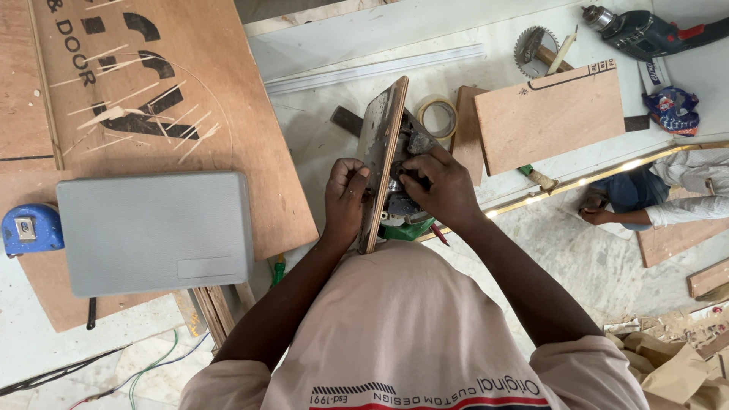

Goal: The person sits on the floor and applies tape to a wooden board. They then pick up a circular saw, plug it in, and use a screwdriver and pliers to remove the blade and disassemble the saw's housing.

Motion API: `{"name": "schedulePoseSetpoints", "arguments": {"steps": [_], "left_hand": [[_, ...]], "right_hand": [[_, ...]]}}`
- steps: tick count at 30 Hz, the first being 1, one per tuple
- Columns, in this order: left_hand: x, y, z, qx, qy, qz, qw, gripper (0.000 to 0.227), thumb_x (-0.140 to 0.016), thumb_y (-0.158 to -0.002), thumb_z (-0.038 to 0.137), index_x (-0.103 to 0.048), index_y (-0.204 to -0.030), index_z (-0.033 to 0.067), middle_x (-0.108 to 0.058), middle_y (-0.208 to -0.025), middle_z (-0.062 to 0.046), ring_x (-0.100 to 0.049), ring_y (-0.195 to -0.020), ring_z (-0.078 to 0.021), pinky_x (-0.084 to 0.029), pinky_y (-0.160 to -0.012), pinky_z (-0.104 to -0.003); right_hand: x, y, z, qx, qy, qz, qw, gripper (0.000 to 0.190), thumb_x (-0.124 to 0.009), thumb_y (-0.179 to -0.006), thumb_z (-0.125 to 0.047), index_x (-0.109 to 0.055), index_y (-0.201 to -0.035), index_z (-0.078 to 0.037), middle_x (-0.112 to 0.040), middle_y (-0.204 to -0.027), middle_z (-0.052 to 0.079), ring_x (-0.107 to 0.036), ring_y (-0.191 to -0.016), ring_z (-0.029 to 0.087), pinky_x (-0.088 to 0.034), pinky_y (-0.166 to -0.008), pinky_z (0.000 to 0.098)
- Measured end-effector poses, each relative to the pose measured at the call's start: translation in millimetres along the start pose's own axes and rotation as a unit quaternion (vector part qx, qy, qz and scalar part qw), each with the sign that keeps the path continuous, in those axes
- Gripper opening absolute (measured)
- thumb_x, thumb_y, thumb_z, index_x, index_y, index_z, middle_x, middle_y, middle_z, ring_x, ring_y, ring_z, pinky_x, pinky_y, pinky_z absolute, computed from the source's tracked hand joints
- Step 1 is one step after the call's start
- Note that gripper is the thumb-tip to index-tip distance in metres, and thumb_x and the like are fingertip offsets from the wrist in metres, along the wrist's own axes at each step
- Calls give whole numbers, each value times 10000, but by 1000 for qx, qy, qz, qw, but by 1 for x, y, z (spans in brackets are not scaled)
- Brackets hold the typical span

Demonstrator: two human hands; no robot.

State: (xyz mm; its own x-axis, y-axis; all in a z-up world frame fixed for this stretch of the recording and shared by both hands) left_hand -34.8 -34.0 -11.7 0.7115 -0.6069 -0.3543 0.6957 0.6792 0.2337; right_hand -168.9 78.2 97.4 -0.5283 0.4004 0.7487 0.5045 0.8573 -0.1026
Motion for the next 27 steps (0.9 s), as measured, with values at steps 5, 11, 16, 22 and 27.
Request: {"name": "schedulePoseSetpoints", "arguments": {"steps": [5, 11, 16, 22, 27], "left_hand": [[-1, 0, 0, -6, 5, -4, 1000, 85, -577, -1034, 124, -578, -1052, 41, -591, -875, 9, -487, -740, -42, -432, -658, -227], [-1, 2, 1, -1, 8, -4, 1000, 83, -572, -1039, 123, -578, -1051, 41, -590, -866, 8, -485, -727, -38, -431, -639, -221], [1, 2, 3, 8, 24, -4, 1000, 93, -570, -1035, 132, -584, -1049, 42, -588, -851, 17, -503, -723, -36, -448, -630, -218], [-1, -1, 2, 14, 23, -7, 1000, 102, -577, -1038, 138, -602, -1068, 44, -575, -850, 28, -480, -726, -33, -426, -633, -214], [1, 2, -4, -12, 25, 7, 1000, 91, -564, -1054, 125, -585, -1076, 39, -556, -881, 35, -456, -763, -32, -424, -671, -221]], "right_hand": [[3, -4, -8, 23, 40, -15, 999, 407, -868, -813, -130, -693, -1165, -27, -639, -949, 108, -677, -742, 213, -568, -642, 340], [-1, -5, 10, 0, 20, -34, 999, 391, -892, -783, -148, -685, -1093, -31, -603, -865, 71, -616, -695, 153, -542, -601, 297], [2, 13, 66, -174, -325, 8, 930, 257, -824, -907, -138, -654, -1084, -63, -561, -844, 25, -529, -716, 88, -477, -617, 251], [19, 27, 86, -201, -606, 54, 768, 154, -687, -992, -123, -588, -1094, -63, -683, -971, 72, -622, -795, 118, -494, -655, 243], [17, 34, 79, -177, -663, 34, 727, 233, -659, -997, -107, -601, -1204, -15, -669, -999, 83, -641, -882, 146, -500, -697, 255]]}}
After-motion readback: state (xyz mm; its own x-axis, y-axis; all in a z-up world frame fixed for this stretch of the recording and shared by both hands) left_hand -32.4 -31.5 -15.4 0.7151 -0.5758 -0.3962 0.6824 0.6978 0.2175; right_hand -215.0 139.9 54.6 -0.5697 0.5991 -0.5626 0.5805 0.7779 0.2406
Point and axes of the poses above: each hand's wrist, its own y-axis away from the middle knuckle, its own x-axis out of the back of the hand, z = x × y, the point moved 5 cm from there along -y, towards the middle knuckle
